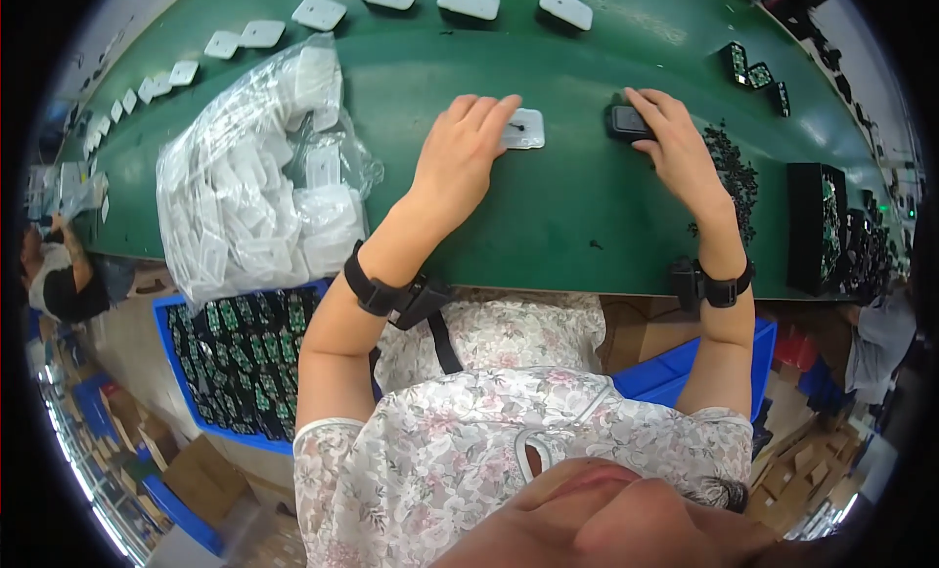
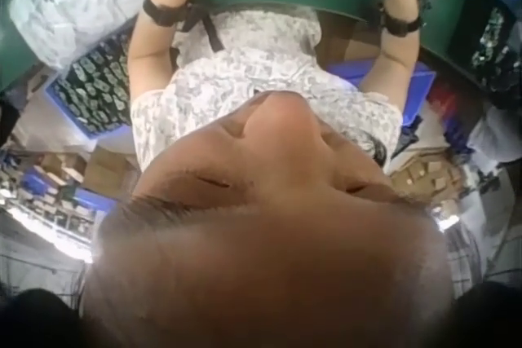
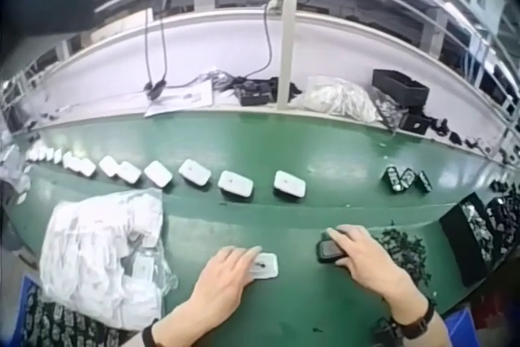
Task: The person picks up a white plastic base, inserts a small black component into it, and presses a black cover onto the assembly. They then place the completed unit onto the green workbench and retrieve a circuit board from a blue bin.
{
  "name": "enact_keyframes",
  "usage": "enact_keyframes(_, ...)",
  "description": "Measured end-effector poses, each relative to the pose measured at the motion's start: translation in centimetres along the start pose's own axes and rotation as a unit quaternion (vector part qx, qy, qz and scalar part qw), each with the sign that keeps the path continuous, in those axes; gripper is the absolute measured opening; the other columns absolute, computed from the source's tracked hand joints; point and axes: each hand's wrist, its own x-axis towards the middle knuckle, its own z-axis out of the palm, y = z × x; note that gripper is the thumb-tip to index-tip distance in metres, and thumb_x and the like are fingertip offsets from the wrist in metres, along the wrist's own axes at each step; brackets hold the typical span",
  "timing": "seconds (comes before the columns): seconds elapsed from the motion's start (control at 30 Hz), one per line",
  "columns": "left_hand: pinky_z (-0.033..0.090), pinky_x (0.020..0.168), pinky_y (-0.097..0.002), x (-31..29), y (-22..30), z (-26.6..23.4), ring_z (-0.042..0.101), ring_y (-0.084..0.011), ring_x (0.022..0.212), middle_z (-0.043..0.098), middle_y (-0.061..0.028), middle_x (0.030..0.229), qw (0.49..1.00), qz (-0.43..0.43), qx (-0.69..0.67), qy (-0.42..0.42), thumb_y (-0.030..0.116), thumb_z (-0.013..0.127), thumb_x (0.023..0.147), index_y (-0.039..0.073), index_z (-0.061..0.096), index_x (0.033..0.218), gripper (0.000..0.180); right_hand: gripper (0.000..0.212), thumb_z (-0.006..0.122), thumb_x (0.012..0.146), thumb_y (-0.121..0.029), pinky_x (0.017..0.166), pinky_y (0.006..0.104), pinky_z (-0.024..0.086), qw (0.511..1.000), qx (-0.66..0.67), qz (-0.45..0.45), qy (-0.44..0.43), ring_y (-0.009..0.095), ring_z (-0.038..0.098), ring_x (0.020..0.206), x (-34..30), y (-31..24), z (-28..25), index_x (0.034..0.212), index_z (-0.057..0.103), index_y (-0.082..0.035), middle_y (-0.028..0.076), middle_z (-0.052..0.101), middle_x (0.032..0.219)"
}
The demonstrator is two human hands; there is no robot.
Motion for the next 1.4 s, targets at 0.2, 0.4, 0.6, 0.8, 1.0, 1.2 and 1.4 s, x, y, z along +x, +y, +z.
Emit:
enact_keyframes(0.2, 0.043, 0.091, -0.0380, -0.6, -0.4, -0.2, 0.050, -0.0318, 0.108, 0.055, -0.0137, 0.114, 0.994, 0.005, -0.106, 0.002, -0.006, 0.060, 0.073, 0.001, 0.047, 0.124, 0.053, 0.056, 0.065, 0.074, 0.001, 0.089, 0.0350, 0.045, 0.984, 0.151, -0.045, 0.081, 0.032, 0.055, 0.105, 1.6, -4.9, 1.1, 0.128, 0.048, -0.005, 0.017, 0.055, 0.118)
enact_keyframes(0.4, 0.043, 0.096, -0.0375, -1.5, -0.7, -1.5, 0.050, -0.0310, 0.115, 0.053, -0.0130, 0.127, 0.980, -0.050, -0.183, 0.058, -0.010, 0.050, 0.077, 0.005, 0.049, 0.126, 0.051, 0.045, 0.062, 0.077, 0.002, 0.086, 0.0388, 0.046, 0.982, 0.156, -0.089, 0.060, 0.035, 0.055, 0.101, 3.3, -9.0, 1.5, 0.120, 0.052, -0.006, 0.016, 0.056, 0.113)
enact_keyframes(0.6, 0.042, 0.099, -0.0376, -2.2, -0.7, -0.8, 0.050, -0.0298, 0.118, 0.053, -0.0117, 0.128, 0.991, -0.024, -0.132, 0.023, -0.009, 0.044, 0.077, 0.004, 0.055, 0.121, 0.047, 0.038, 0.066, 0.077, -0.008, 0.082, 0.0360, 0.048, 0.989, 0.089, -0.115, 0.006, 0.029, 0.057, 0.098, 3.9, -8.6, 2.3, 0.113, 0.057, -0.007, 0.010, 0.060, 0.106)
enact_keyframes(0.8, 0.041, 0.099, -0.0367, -2.7, -0.5, -0.5, 0.048, -0.0273, 0.121, 0.053, -0.0098, 0.130, 0.995, -0.025, -0.093, -0.014, -0.008, 0.045, 0.077, 0.005, 0.054, 0.123, 0.049, 0.038, 0.066, 0.076, -0.008, 0.078, 0.0354, 0.049, 0.991, 0.080, -0.109, 0.007, 0.027, 0.058, 0.093, 3.8, -8.7, 2.3, 0.113, 0.059, -0.007, 0.009, 0.061, 0.106)
enact_keyframes(1.0, 0.043, 0.095, -0.0349, -2.4, 0.0, -0.4, 0.050, -0.0251, 0.120, 0.052, -0.0082, 0.131, 1.000, 0.011, -0.012, -0.015, 0.000, 0.053, 0.077, 0.006, 0.053, 0.125, 0.048, 0.041, 0.067, 0.075, -0.008, 0.075, 0.0346, 0.050, 0.995, -0.015, -0.076, 0.054, 0.027, 0.059, 0.092, 2.9, -9.9, 2.9, 0.116, 0.059, -0.009, 0.010, 0.061, 0.105)
enact_keyframes(1.2, 0.045, 0.089, -0.0342, -1.2, 0.6, 0.2, 0.056, -0.0240, 0.108, 0.055, -0.0098, 0.126, 0.999, 0.010, 0.041, 0.008, 0.009, 0.065, 0.072, 0.005, 0.053, 0.123, 0.052, 0.045, 0.070, 0.074, -0.007, 0.075, 0.0314, 0.050, 0.964, 0.261, -0.004, -0.055, 0.020, 0.062, 0.087, 5.1, -6.4, 2.0, 0.117, 0.057, -0.006, 0.010, 0.064, 0.096)
enact_keyframes(1.4, 0.048, 0.078, -0.0354, 1.2, 1.1, 1.0, 0.060, -0.0266, 0.094, 0.065, -0.0152, 0.101, 0.979, -0.147, -0.135, 0.038, 0.017, 0.067, 0.078, 0.000, 0.061, 0.107, 0.034, 0.042, 0.064, 0.084, -0.010, 0.089, 0.0265, 0.042, 0.774, 0.624, 0.110, -0.002, 0.014, 0.055, 0.100, 4.4, -6.5, 2.6, 0.123, 0.050, -0.003, 0.006, 0.058, 0.108)
